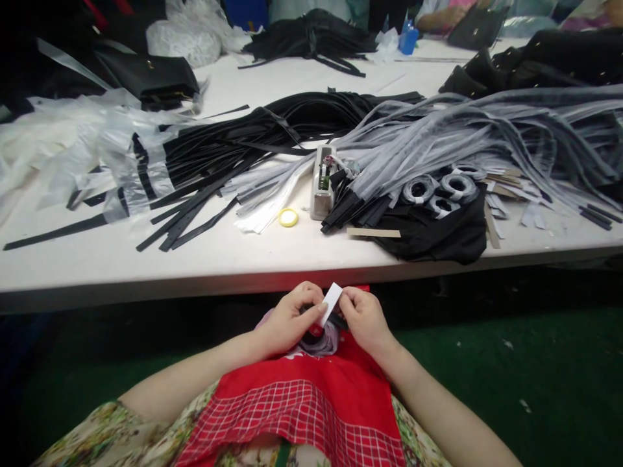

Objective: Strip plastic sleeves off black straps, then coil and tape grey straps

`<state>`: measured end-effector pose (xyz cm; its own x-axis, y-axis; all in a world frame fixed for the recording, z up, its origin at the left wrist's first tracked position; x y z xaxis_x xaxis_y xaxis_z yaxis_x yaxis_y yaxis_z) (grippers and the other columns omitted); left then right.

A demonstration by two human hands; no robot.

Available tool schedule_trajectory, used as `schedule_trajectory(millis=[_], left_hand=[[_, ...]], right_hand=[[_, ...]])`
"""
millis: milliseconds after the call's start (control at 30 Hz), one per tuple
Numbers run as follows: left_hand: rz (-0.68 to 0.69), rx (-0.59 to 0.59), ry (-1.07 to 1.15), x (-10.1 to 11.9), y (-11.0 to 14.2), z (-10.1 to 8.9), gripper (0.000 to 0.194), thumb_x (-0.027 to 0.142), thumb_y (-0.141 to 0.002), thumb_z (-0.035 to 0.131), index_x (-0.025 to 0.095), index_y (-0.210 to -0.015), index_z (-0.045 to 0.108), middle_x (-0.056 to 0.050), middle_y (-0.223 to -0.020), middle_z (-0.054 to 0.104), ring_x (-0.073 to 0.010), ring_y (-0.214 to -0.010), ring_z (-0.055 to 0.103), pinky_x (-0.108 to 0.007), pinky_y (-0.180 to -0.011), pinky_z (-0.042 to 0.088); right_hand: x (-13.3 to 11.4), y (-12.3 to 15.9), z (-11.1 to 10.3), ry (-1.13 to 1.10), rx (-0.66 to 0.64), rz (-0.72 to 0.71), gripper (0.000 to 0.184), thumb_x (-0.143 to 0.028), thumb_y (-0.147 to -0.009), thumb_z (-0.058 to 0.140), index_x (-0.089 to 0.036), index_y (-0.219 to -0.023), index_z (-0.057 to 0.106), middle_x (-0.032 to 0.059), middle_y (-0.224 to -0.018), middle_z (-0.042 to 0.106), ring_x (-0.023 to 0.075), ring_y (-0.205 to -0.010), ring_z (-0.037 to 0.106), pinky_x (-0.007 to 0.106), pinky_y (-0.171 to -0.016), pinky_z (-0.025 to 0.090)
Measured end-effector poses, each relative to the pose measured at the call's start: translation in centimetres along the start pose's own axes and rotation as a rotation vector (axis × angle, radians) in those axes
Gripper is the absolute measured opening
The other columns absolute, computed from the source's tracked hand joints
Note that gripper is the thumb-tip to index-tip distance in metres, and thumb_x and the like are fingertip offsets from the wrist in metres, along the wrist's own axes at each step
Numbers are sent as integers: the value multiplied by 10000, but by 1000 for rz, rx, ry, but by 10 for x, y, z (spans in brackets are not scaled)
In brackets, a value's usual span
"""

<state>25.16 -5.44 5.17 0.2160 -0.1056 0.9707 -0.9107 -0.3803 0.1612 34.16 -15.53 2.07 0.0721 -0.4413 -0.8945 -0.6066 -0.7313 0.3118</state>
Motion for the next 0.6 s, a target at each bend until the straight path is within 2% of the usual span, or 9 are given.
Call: schedule_trajectory(millis=[100,167,267,333,467,533,600], left_hand=[[-264,-96,214,-20,1,11,122,252,-789,612,149,-736,574,-5,-671,585,-119,-587,546,-258,-600,477],[-353,-111,312,-27,4,15,97,207,-747,621,150,-782,550,6,-646,595,-106,-530,543,-240,-547,468],[-328,-28,354,-28,6,9,213,105,-672,631,165,-825,496,23,-687,596,-92,-567,560,-218,-574,470],[-309,-6,367,-28,7,9,271,79,-647,643,170,-840,476,21,-723,590,-98,-624,573,-212,-593,471],[-276,-43,346,-24,8,10,306,180,-676,715,164,-877,486,2,-767,598,-110,-666,577,-225,-608,477],[-291,-128,299,-24,8,14,306,272,-702,734,155,-881,516,-11,-767,620,-116,-659,585,-235,-609,478],[-338,-304,257,-27,11,24,317,341,-693,755,142,-851,566,-23,-736,638,-128,-635,595,-240,-585,471]], right_hand=[[-6,2,2,-23,-16,12,359,-458,-887,505,-150,-780,655,27,-662,634,144,-598,544,243,-542,407],[-8,3,6,-74,-65,39,377,-484,-878,515,-153,-774,663,35,-660,639,151,-601,556,251,-551,428],[-16,3,15,-209,-213,67,436,-531,-881,481,-152,-778,671,56,-705,666,173,-651,601,289,-628,488],[-21,2,20,-227,-299,81,403,-528,-834,554,-147,-789,676,59,-729,681,178,-672,615,296,-650,498],[-19,-1,25,-135,-390,164,313,-434,-675,735,-139,-728,648,44,-686,680,154,-614,601,262,-588,473],[-21,-2,26,-42,-411,148,275,-408,-708,700,-140,-715,640,45,-671,678,146,-587,595,255,-561,461],[-34,-4,22,179,-378,16,200,-341,-767,641,-146,-727,658,48,-695,687,150,-609,606,258,-574,463]])
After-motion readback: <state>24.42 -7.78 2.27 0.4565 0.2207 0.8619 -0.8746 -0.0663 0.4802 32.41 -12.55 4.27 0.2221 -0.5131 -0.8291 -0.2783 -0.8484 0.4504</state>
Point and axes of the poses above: each hand's wrist, its own y-axis away from the middle knuckle, its own z-axis out of the palm, x = y × z, the point moved 10 cm from there along -y, towards the middle knuckle
